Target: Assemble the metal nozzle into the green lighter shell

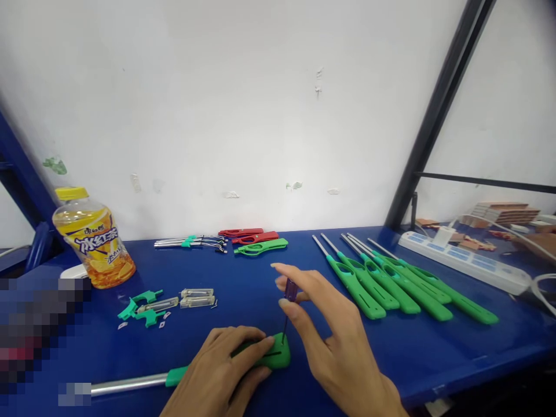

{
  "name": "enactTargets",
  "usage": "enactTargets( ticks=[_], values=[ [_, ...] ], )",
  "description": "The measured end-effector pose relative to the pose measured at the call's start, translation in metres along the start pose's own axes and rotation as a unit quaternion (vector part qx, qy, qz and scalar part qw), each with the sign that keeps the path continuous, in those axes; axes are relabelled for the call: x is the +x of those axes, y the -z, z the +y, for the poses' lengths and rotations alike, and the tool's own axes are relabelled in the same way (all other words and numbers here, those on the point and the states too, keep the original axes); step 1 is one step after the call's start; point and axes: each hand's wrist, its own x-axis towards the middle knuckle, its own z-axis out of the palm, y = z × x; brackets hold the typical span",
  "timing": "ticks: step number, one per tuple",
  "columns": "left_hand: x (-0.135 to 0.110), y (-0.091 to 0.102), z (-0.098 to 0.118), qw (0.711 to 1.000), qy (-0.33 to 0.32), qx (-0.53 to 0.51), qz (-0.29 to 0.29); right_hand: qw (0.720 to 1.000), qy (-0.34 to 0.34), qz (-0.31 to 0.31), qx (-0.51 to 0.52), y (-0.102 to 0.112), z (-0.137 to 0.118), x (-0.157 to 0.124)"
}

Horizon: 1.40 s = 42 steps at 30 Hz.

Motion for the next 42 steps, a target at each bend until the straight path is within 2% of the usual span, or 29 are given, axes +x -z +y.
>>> enactTargets(
  ticks=[5,11,16,21,26,31,33,37,42],
  values=[
    [-0.006,-0.005,-0.004,1.0,-0.016,0.009,0.009,0.998,0.02,-0.008,0.063,-0.003,-0.002,-0.001],
    [-0.007,-0.006,-0.004,0.999,-0.031,0.025,0.007,0.999,0.004,0.044,-0.006,-0.004,-0.004,0.001],
    [-0.003,-0.003,-0.001,0.999,-0.035,0.026,0.001,0.999,0.008,-0.005,0.042,-0.003,-0.003,0.001],
    [-0.002,-0.002,0.001,0.999,-0.036,0.032,-0.016,0.999,0.012,0.043,-0.001,-0.007,-0.003,-0.003],
    [-0.002,0.0,0.002,0.999,-0.037,0.032,-0.007,0.999,-0.006,0.011,0.038,-0.006,-0.002,-0.001],
    [-0.002,0.0,0.004,0.999,-0.031,0.038,-0.009,0.996,-0.004,0.082,-0.03,-0.002,-0.002,0.001],
    [-0.001,-0.001,0.005,0.999,-0.028,0.038,-0.009,0.998,-0.001,0.063,-0.027,-0.001,-0.002,-0.001],
    [-0.001,-0.001,0.005,0.998,-0.027,0.047,-0.024,0.999,-0.003,0.0,0.045,-0.005,-0.003,-0.004],
    [-0.002,-0.002,0.001,0.996,-0.035,0.066,-0.049,0.99,0.007,0.11,-0.09,-0.012,-0.003,-0.004]
  ],
)
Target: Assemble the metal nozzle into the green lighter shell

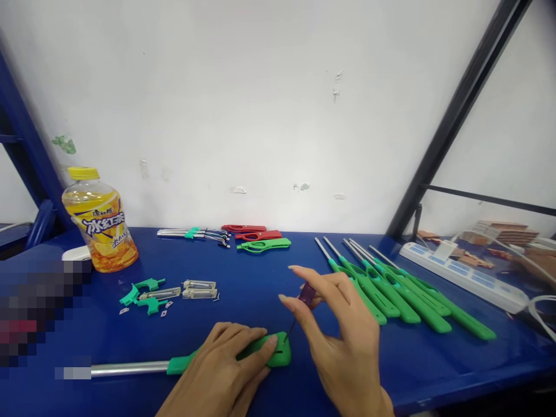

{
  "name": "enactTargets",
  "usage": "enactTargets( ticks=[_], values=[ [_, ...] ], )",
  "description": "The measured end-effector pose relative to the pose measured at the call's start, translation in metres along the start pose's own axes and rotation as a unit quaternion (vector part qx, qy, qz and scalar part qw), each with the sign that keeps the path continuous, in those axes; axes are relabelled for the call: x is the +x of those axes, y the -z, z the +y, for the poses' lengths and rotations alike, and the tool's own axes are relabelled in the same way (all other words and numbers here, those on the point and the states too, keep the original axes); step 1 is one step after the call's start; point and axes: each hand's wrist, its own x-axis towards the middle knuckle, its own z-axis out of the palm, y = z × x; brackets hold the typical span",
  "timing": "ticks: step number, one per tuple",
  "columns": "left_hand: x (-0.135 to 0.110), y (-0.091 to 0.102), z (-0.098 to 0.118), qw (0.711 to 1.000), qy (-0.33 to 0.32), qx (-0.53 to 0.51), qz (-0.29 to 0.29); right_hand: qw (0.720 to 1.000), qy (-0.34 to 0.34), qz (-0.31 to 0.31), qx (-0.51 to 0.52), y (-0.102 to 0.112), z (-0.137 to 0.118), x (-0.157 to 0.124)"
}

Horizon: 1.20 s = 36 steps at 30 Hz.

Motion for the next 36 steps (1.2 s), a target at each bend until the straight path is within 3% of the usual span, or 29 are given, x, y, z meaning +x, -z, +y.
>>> enactTargets(
  ticks=[6,12,18,21,24,27,32,36],
  values=[
    [-0.0024,-0.0016,-0.0025,1.0,-0.017,-0.005,0.023,0.998,0.015,-0.039,0.041,0.0047,0.0009,-0.0002],
    [-0.002,-0.0001,-0.0009,0.999,-0.035,-0.014,0.033,0.997,0.024,-0.015,0.066,0.0049,-0.0002,-0.0019],
    [-0.0014,0.0013,0.0033,0.997,-0.055,-0.018,0.059,0.987,-0.001,-0.083,0.137,0.0055,-0.0003,-0.0034],
    [0.0004,0.0019,0.0052,0.996,-0.05,-0.016,0.072,0.993,0.012,-0.053,0.107,0.0051,-0.0008,-0.0029],
    [0.0012,0.0021,0.0061,0.996,-0.048,-0.013,0.08,0.993,0.018,-0.071,0.093,0.0057,-0.0005,-0.0024],
    [-0.0001,0.0015,0.0057,0.996,-0.051,-0.008,0.077,0.989,0.001,-0.088,0.12,0.0069,0.001,-0.0026],
    [-0.0033,-0.0011,0.0029,0.996,-0.062,0.002,0.061,0.995,0.011,-0.052,0.083,0.0084,0.0026,-0.0033],
    [-0.0038,-0.0021,0.0012,0.996,-0.074,0.009,0.046,0.988,-0.006,-0.092,0.12,0.0099,0.0028,-0.0023]
  ],
)
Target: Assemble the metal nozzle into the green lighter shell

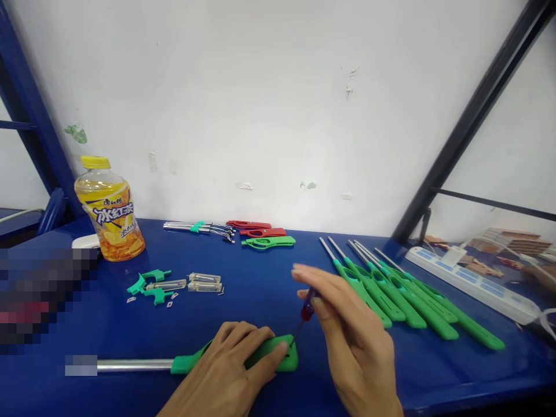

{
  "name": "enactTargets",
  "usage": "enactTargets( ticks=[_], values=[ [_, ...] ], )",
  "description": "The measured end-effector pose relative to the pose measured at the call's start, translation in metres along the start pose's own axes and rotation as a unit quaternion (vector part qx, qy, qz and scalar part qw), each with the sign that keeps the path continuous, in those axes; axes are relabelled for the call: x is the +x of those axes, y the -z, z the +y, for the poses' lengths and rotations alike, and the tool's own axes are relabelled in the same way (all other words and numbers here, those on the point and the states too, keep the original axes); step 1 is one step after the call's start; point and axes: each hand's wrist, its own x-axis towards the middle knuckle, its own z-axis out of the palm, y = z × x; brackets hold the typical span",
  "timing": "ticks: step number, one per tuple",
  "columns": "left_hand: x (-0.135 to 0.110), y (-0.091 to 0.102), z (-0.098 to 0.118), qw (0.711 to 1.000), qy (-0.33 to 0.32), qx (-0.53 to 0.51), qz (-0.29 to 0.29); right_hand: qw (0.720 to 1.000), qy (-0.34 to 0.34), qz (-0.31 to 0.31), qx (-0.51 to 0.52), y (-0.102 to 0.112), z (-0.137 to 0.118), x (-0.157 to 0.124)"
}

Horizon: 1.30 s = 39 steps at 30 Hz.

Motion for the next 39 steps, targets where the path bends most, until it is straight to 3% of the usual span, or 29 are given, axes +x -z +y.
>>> enactTargets(
  ticks=[5,11,16,21,25,28,31,34,39],
  values=[
    [0.001,0.001,-0.002,1.0,-0.007,0.0,-0.007,0.999,0.004,0.029,-0.019,0.0,-0.002,0.002],
    [0.002,0.0,-0.002,1.0,-0.004,-0.011,-0.011,0.999,-0.005,-0.042,0.024,0.003,-0.003,0.003],
    [-0.002,0.001,0.001,1.0,0.002,-0.02,-0.016,1.0,-0.008,0.001,0.009,0.001,-0.002,0.0],
    [-0.001,0.006,0.005,0.996,0.055,-0.061,-0.016,0.999,-0.011,-0.025,0.032,-0.001,-0.001,-0.001],
    [0.002,0.008,0.006,0.993,0.079,-0.08,-0.028,0.999,-0.016,0.028,0.007,-0.001,-0.002,0.002],
    [0.006,0.011,0.006,0.995,0.068,-0.073,0.005,0.999,0.009,0.042,-0.031,-0.002,-0.002,0.002],
    [0.016,0.015,0.009,0.995,0.061,-0.055,0.054,1.0,-0.008,0.001,-0.003,-0.002,-0.002,-0.001],
    [0.026,0.017,0.013,0.995,0.058,-0.049,0.059,0.999,-0.039,-0.002,0.031,-0.003,-0.001,-0.004],
    [0.03,0.017,0.016,0.996,0.052,-0.049,0.056,0.998,0.009,0.029,-0.048,-0.004,0.0,-0.002]
  ],
)
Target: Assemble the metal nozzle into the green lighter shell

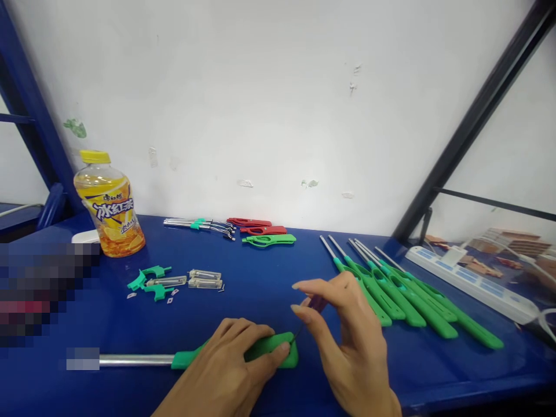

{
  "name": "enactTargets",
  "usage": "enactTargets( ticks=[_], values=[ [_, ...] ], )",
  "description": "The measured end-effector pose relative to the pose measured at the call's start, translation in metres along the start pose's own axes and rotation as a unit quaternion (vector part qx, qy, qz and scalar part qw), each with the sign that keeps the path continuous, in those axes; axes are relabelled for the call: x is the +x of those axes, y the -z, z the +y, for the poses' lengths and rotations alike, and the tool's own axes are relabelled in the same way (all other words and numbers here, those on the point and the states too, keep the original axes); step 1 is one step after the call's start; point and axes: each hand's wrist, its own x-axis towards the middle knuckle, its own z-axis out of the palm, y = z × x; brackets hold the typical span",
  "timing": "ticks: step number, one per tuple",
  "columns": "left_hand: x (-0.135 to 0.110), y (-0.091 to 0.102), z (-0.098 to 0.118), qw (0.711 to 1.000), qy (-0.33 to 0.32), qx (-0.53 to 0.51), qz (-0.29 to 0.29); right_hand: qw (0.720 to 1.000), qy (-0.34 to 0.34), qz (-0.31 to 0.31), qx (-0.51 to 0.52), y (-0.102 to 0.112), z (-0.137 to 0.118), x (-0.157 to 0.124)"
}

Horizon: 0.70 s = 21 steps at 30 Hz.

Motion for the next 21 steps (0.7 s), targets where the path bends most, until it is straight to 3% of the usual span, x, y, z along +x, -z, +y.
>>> enactTargets(
  ticks=[5,11,17,21],
  values=[
    [-0.013,0.0,-0.007,1.0,-0.01,-0.001,-0.009,0.997,-0.011,-0.05,0.058,0.003,0.001,0.001],
    [-0.026,-0.004,-0.013,0.997,-0.04,0.016,-0.068,1.0,0.008,-0.011,0.015,0.002,-0.003,0.003],
    [-0.026,-0.004,-0.015,0.996,-0.055,0.036,-0.063,0.997,-0.014,-0.05,0.058,0.002,-0.002,0.001],
    [-0.028,-0.006,-0.016,0.995,-0.051,0.023,-0.084,0.999,-0.02,-0.003,0.05,0.003,-0.001,0.002]
  ],
)
